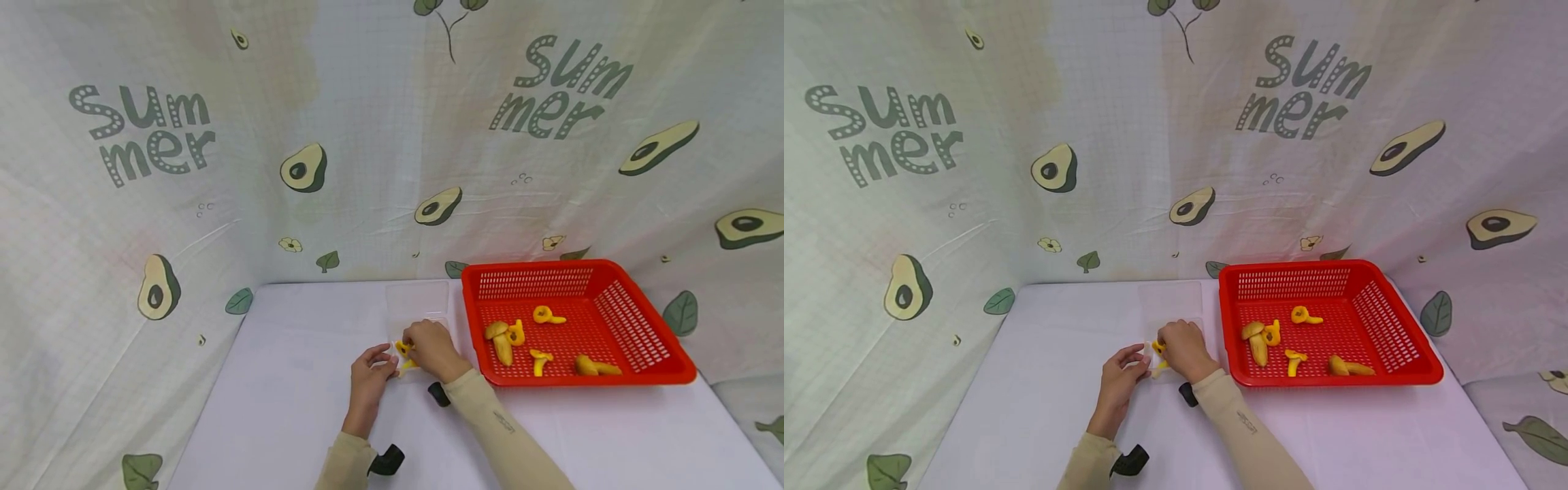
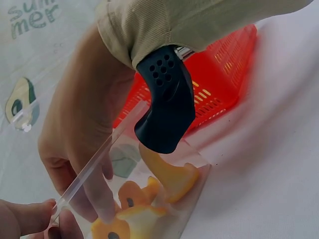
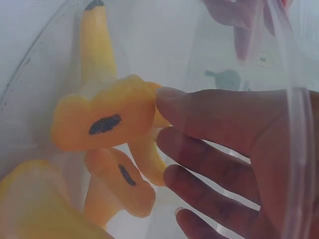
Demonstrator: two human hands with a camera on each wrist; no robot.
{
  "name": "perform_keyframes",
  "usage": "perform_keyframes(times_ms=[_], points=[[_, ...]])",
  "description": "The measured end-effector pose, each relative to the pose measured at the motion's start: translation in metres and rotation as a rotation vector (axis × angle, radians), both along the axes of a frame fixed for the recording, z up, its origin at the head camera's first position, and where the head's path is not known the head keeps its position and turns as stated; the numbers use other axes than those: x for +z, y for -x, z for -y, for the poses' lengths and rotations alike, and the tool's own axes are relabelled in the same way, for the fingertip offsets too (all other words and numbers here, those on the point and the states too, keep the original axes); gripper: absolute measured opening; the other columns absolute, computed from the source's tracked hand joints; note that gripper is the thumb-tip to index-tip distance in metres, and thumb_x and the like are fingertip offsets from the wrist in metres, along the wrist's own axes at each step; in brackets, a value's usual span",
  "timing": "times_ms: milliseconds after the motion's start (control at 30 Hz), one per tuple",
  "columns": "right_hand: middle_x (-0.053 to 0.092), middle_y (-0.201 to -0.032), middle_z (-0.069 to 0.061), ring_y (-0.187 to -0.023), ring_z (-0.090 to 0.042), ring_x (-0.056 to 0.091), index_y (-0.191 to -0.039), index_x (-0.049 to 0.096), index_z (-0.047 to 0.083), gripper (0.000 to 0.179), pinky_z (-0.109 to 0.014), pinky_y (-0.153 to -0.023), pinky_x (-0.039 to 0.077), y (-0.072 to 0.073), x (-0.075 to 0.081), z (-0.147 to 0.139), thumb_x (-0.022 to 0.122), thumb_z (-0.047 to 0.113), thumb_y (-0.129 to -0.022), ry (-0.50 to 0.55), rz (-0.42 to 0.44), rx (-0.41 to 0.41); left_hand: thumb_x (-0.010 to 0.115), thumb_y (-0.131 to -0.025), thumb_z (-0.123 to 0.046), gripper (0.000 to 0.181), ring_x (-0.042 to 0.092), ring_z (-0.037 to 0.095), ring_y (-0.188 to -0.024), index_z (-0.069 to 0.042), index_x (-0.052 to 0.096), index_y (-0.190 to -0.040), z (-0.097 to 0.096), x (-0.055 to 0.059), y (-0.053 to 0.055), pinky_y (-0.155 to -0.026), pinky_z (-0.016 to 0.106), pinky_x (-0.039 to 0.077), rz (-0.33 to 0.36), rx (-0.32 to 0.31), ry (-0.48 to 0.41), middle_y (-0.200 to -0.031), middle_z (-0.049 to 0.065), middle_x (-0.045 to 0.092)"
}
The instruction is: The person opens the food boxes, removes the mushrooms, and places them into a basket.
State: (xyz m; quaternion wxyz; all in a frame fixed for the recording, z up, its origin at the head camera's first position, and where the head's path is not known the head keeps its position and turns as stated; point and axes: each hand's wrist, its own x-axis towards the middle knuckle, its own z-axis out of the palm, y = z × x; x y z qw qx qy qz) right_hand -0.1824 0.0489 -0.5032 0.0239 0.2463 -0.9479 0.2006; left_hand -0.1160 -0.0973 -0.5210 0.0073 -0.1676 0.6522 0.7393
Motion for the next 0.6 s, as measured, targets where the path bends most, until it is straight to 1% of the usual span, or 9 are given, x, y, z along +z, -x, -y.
perform_keyframes(times_ms=[133,300,500,600], points=[[0.072,-0.078,-0.003,-0.073,-0.024,0.063,-0.085,0.079,0.009,0.01,-0.04,-0.07,0.056,0.001,-0.001,0.003,0.088,0.007,-0.082,-0.007,-0.012,-0.014,0.075,-0.092,0.007,0.042,0.064,0.011,-0.074,0.015,0.062,-0.132,-0.001,-0.001,0.0,-0.068,0.022,0.062,0.001,0.004,0.002,-0.098,0.009,0.061],[0.072,-0.076,-0.002,-0.069,-0.023,0.061,-0.081,0.077,0.011,0.012,-0.038,-0.068,0.055,0.002,-0.002,0.005,0.087,0.007,-0.084,-0.003,-0.007,-0.029,0.074,-0.092,0.007,0.042,0.065,0.012,-0.076,0.014,0.062,-0.132,-0.001,-0.002,0.0,-0.068,0.022,0.063,0.005,0.008,0.009,-0.1,0.01,0.061],[0.073,-0.08,-0.002,-0.072,-0.021,0.059,-0.086,0.079,0.01,0.008,-0.036,-0.072,0.056,-0.003,0.003,0.003,0.086,0.009,-0.087,0.037,0.021,-0.042,0.074,-0.093,0.006,0.041,0.065,0.013,-0.076,0.013,0.063,-0.132,0.0,-0.002,-0.001,-0.069,0.023,0.063,0.008,0.001,0.012,-0.101,0.011,0.061],[0.073,-0.082,-0.002,-0.074,-0.02,0.059,-0.089,0.08,0.011,0.006,-0.035,-0.071,0.056,-0.006,0.009,-0.001,0.086,0.011,-0.088,0.056,0.01,-0.048,0.074,-0.093,0.006,0.041,0.065,0.012,-0.076,0.014,0.063,-0.132,0.0,-0.001,-0.001,-0.069,0.023,0.064,0.0,0.0,0.012,-0.1,0.011,0.061]])
